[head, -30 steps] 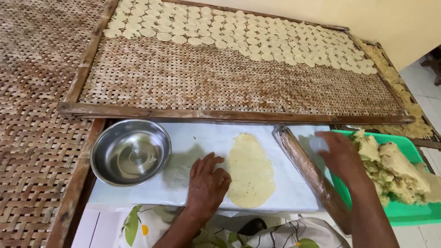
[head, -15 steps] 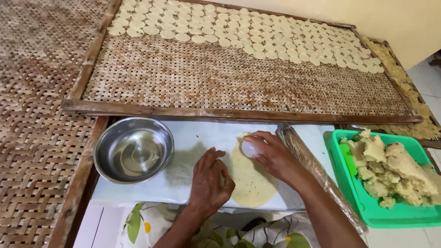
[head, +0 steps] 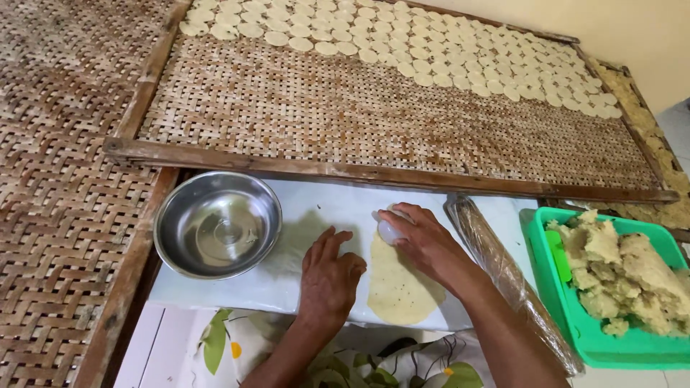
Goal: The person flattens a sheet of dough by rolling it with a rolling pin, then pours water onto the dough from a bottle and presses the dough with the bottle.
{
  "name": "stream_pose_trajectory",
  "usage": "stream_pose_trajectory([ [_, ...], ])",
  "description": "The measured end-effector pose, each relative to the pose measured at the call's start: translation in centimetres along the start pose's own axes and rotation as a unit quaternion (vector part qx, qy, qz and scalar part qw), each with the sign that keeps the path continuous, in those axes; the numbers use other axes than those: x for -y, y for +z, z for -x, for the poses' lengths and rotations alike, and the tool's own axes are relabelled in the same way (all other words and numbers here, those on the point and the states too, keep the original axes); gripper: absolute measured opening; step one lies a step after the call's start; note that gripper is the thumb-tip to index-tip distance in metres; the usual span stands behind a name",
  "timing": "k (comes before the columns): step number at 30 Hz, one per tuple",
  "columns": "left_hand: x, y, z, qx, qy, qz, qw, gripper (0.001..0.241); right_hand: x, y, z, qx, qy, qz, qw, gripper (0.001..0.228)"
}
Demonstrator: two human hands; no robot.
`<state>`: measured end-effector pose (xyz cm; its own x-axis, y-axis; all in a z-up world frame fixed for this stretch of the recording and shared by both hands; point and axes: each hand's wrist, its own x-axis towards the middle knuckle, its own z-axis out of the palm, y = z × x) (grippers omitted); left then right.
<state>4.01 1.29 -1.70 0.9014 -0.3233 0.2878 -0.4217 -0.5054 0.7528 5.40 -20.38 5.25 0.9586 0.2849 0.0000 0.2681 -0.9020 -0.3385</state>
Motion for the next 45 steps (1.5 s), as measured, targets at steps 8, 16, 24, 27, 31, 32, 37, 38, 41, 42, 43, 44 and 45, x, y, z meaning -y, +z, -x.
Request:
stream_pose_trajectory([
  [8, 0.0, -0.4, 0.4, -0.015, 0.009, 0.007, 1.0, 0.01, 0.3, 0.5, 0.0, 0.025, 0.036, 0.004, 0.999, 0.058],
  [16, -0.1, -0.6, 0.3, -0.014, 0.017, -0.002, 1.0, 0.009, 0.3, 1.0, 0.0, 0.013, 0.043, 0.016, 0.999, 0.058],
  [24, -0.2, -0.6, 0.4, 0.006, 0.007, -0.001, 1.0, 0.009, 0.1, 1.5, 0.0, -0.008, 0.036, -0.005, 0.999, 0.057],
  [27, -0.4, -0.8, 0.6, 0.007, 0.01, 0.001, 1.0, 0.009, -0.9, 3.1, -0.3, -0.001, 0.054, 0.001, 0.999, 0.061],
  [31, -0.3, -0.8, 0.4, 0.012, 0.016, -0.004, 1.0, 0.009, -0.1, 2.1, 0.0, -0.002, 0.051, 0.013, 0.999, 0.061],
  [32, -0.3, -0.9, 0.4, 0.015, 0.013, -0.006, 1.0, 0.009, 0.1, 1.8, 0.0, -0.002, 0.047, 0.009, 0.999, 0.06],
  [37, -0.4, -0.7, 0.6, 0.017, 0.02, -0.012, 1.0, 0.01, 0.4, 1.4, 0.5, -0.01, 0.037, -0.001, 0.999, 0.06],
  [38, -0.4, -0.7, 0.4, 0.017, 0.021, -0.014, 1.0, 0.011, 0.3, 1.3, 0.4, -0.011, 0.028, 0.001, 1.0, 0.059],
  [41, -0.4, -1.0, 0.5, 0.02, 0.018, -0.017, 0.999, 0.011, 0.6, 1.3, 0.2, -0.005, 0.027, 0.004, 1.0, 0.059],
  [42, -0.5, -1.1, 0.5, 0.02, 0.02, -0.017, 0.999, 0.011, 0.7, 1.3, 0.1, -0.002, 0.034, 0.006, 0.999, 0.06],
  [43, -0.5, -1.0, 0.5, 0.021, 0.02, -0.016, 0.999, 0.011, 0.6, 1.4, 0.3, -0.002, 0.035, 0.006, 0.999, 0.06],
  [44, -0.6, -0.9, 0.6, 0.023, 0.024, -0.018, 0.999, 0.011, 0.6, 1.4, 0.4, 0.001, 0.045, 0.009, 0.999, 0.059],
  [45, -0.5, -0.9, 0.5, 0.023, 0.028, -0.021, 0.999, 0.011, 0.6, 1.5, 0.4, 0.004, 0.053, 0.012, 0.998, 0.058],
])
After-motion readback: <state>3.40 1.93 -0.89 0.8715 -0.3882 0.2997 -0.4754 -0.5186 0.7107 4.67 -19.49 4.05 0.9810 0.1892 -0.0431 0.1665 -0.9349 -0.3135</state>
